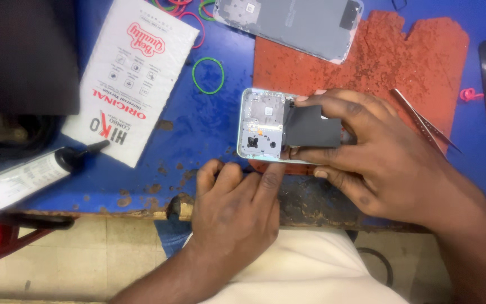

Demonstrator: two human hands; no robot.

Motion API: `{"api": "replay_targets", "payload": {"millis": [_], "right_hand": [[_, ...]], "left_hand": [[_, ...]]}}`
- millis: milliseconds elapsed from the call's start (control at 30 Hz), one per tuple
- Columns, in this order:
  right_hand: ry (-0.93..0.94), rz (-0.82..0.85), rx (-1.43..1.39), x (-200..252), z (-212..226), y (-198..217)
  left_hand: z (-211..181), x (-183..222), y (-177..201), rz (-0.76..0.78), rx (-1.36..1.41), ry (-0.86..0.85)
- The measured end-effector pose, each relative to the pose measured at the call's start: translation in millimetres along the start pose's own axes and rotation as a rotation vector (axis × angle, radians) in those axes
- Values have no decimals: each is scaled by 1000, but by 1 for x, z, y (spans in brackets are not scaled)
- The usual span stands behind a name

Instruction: The person applies adhesive from a tube onto a small orange component using tweezers. They then place the component onto a smartphone frame and press it into place. Finally, they align and attach the screen assembly to the frame.

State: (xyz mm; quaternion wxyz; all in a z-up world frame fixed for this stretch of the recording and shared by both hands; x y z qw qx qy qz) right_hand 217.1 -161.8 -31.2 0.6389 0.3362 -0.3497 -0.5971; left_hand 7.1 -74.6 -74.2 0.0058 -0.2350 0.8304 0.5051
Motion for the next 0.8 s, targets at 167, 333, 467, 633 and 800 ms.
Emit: {"api": "replay_targets", "payload": {"millis": [167, 333, 467, 633, 800], "right_hand": [[-17, -23, -35, 1, 5, 2], [-30, -57, 2, 7, 9, 3], [-85, -83, 63, 13, 13, 0], [-112, -88, 136, 18, 11, -6], [-127, -71, 167, 22, 9, -11]], "left_hand": [[3, 3, 5, -120, 74, -49], [5, 11, 13, -297, 297, -28], [11, 16, 18, -346, 357, -15], [21, 14, 26, -371, 286, 21], [26, 5, 36, -317, 262, 18]]}}
Point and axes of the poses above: each hand's wrist, its own x-axis away from the middle knuckle, its own y-axis out of the back of the hand, z = x × y, the point moved 1 cm from there along -x, towards the middle knuckle, and after that the axes turned 1 degree about z, right-handed, at the moved point
